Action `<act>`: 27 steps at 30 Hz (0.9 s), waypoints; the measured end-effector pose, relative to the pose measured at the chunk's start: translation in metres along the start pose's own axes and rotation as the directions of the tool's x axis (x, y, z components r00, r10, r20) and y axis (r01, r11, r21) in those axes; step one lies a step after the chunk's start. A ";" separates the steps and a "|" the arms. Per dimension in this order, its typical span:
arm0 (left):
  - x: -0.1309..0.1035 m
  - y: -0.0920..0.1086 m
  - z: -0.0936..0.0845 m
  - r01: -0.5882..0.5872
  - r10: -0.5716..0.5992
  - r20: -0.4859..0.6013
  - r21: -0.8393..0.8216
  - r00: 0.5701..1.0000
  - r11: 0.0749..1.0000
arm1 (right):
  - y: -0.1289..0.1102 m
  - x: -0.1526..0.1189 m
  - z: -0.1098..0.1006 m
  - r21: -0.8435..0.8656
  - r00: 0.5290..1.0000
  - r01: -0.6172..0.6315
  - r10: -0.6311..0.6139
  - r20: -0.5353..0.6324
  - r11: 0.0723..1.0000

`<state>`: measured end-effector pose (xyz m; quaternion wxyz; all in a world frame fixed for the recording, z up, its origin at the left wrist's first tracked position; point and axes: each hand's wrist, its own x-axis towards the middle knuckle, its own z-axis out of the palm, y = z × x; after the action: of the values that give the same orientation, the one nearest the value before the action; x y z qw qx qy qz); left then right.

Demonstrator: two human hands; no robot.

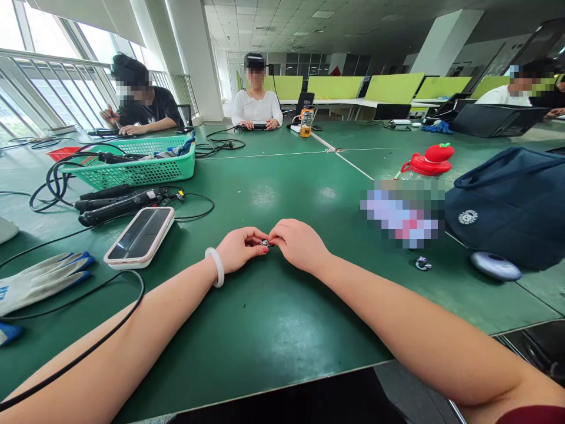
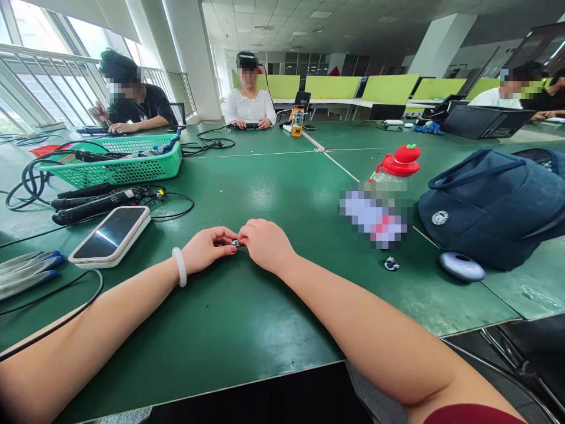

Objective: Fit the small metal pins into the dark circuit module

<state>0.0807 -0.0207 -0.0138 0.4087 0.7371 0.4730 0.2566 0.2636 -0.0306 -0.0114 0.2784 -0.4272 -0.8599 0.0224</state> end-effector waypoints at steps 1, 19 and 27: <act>0.000 0.000 0.000 0.000 0.000 0.000 0.000 1.000 1.000 | 0.000 0.000 0.000 -0.004 1.000 0.002 -0.002 -0.001 1.000; 0.001 0.003 -0.002 0.011 -0.024 -0.062 -0.188 0.998 0.982 | -0.001 -0.001 -0.005 0.039 0.994 -0.107 0.107 0.018 0.993; -0.001 0.004 -0.002 -0.011 -0.001 -0.052 -0.247 0.999 0.969 | -0.006 -0.002 -0.004 0.013 0.997 -0.070 0.070 -0.027 0.997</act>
<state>0.0804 -0.0218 -0.0091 0.4843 0.6747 0.4459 0.3336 0.2616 -0.0365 -0.0073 0.2919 -0.4557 -0.8404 0.0315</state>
